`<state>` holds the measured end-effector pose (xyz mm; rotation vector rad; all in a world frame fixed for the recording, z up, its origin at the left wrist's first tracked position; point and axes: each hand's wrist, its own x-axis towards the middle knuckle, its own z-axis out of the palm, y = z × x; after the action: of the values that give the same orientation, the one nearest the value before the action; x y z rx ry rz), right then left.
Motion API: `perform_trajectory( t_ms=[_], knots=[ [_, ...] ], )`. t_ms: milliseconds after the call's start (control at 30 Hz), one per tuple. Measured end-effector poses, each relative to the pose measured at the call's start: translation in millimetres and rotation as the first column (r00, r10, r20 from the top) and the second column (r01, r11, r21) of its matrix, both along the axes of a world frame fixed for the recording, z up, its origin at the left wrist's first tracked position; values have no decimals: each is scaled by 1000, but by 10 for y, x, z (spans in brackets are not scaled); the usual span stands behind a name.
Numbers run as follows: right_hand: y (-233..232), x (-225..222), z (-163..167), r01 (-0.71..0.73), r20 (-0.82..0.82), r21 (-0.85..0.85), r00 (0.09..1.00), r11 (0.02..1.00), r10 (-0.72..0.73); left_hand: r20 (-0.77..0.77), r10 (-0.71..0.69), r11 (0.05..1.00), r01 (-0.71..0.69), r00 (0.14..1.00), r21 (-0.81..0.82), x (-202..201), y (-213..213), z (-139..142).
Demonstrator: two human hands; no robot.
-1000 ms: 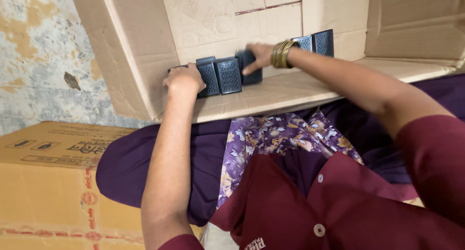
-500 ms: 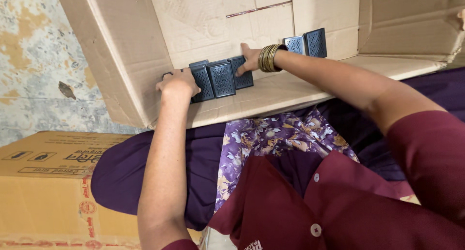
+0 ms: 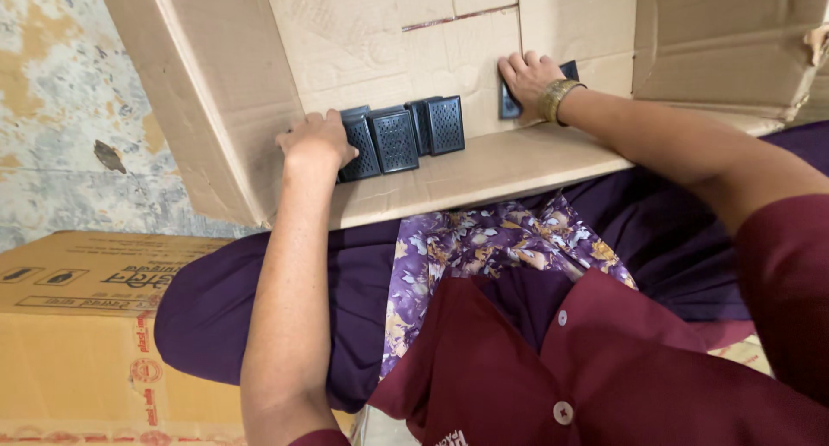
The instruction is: The person sits on the floor and takes black plastic components one at a time from a bulk carton and places them into an empty cardboard box, arranging them in a row along the box edge. They occasionally reach back into the bulk carton to grab more components and continue filling the row.
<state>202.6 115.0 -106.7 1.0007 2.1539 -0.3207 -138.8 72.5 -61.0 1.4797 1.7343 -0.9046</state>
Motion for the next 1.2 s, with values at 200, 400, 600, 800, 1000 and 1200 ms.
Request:
perform_trajectory(
  t_ms=[200, 400, 600, 800, 1000, 1200],
  knots=[
    [77, -467, -60, 179, -335, -298, 900, 938, -278, 12, -27, 1000, 27, 1000, 4, 16, 0, 6],
    [48, -668, -78, 121, -431, -289, 869, 950, -242, -44, 28, 1000, -29, 999, -9, -7, -8, -29],
    [-74, -1013, -34, 231, -389, -375, 840, 898, -379, -36, 137, 989, -139, 990, -59, -23, 4, -31],
    [271, -581, 78, 389, -111, -302, 892, 870, -437, -46, 120, 992, -121, 992, -40, -21, 1, 22],
    [192, 192, 20, 563, 240, -75, 811, 823, -534, -19, 95, 995, -96, 995, -22, 6, 13, 54],
    [221, 343, -117, 568, 222, 135, 781, 812, -584, 4, 79, 997, -79, 997, 26, 31, 53, 145]
  ],
)
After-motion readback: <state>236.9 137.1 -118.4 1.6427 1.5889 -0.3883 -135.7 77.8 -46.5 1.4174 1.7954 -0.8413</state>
